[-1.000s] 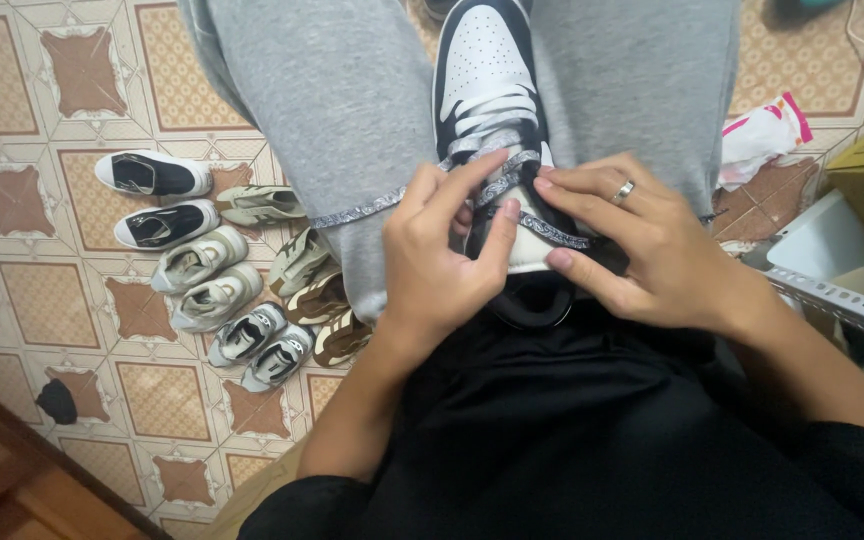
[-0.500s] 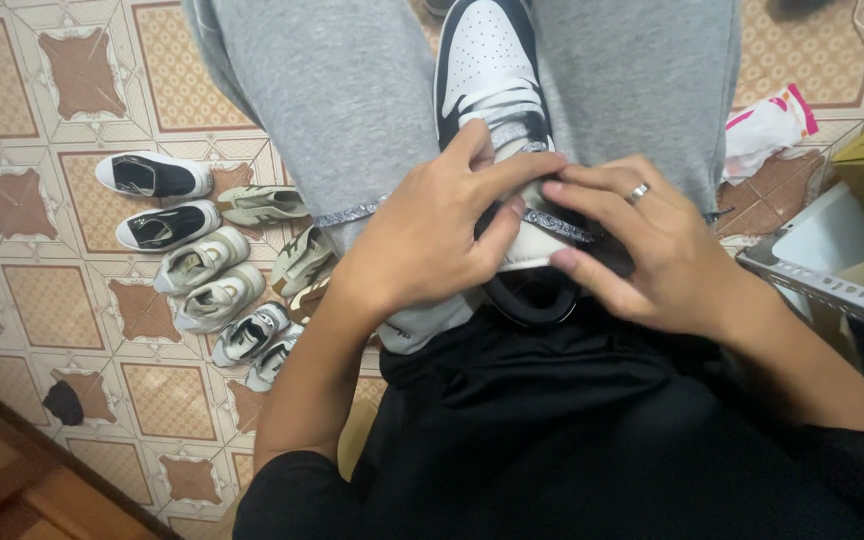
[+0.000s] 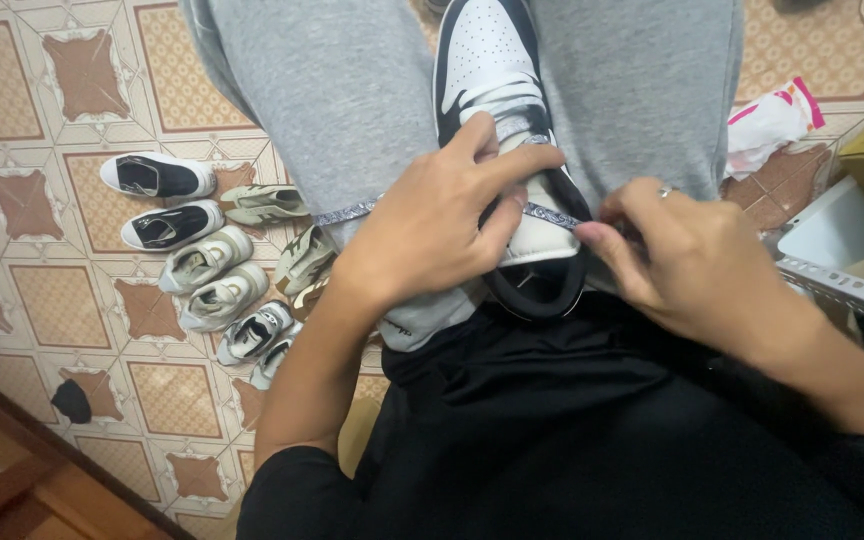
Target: The person threads a patterned shoelace through the eyelets of a sneaker and ties it while holding the shoe on their lap.
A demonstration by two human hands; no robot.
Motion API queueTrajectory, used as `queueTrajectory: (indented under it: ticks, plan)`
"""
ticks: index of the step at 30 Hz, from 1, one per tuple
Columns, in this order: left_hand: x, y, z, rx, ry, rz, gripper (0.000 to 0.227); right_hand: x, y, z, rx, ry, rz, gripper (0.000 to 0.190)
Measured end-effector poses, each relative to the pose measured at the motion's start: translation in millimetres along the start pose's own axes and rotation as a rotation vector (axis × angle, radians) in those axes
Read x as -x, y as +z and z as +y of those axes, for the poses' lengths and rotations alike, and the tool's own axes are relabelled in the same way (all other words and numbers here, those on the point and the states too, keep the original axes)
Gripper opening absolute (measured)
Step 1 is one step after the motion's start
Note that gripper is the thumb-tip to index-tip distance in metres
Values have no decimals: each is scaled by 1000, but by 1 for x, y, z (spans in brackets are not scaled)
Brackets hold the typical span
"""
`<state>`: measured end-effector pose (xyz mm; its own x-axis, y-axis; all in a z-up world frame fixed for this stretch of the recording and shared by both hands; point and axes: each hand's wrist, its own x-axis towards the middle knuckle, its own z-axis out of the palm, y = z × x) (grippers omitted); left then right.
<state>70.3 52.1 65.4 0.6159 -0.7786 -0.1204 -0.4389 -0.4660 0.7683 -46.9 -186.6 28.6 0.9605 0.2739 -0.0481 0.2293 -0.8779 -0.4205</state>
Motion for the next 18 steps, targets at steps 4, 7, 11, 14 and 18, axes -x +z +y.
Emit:
queueTrajectory:
  ticks: [4,7,11,14,18]
  plan:
    - [-2,5,-2,-55,12,-38,37,-2,-19,10,-27,-91,-58,34]
    - [-4,12,-2,-109,3,-76,44,-12,-38,14,-236,-52,-155,39]
    - [-3,15,3,-176,-36,-61,47,-16,-54,24,-500,17,-275,48]
    - [-3,15,4,-159,-50,-54,48,-13,-63,31,-463,48,-274,50]
    - [-5,16,8,-155,-28,-69,49,-9,-74,29,-465,86,-243,55]
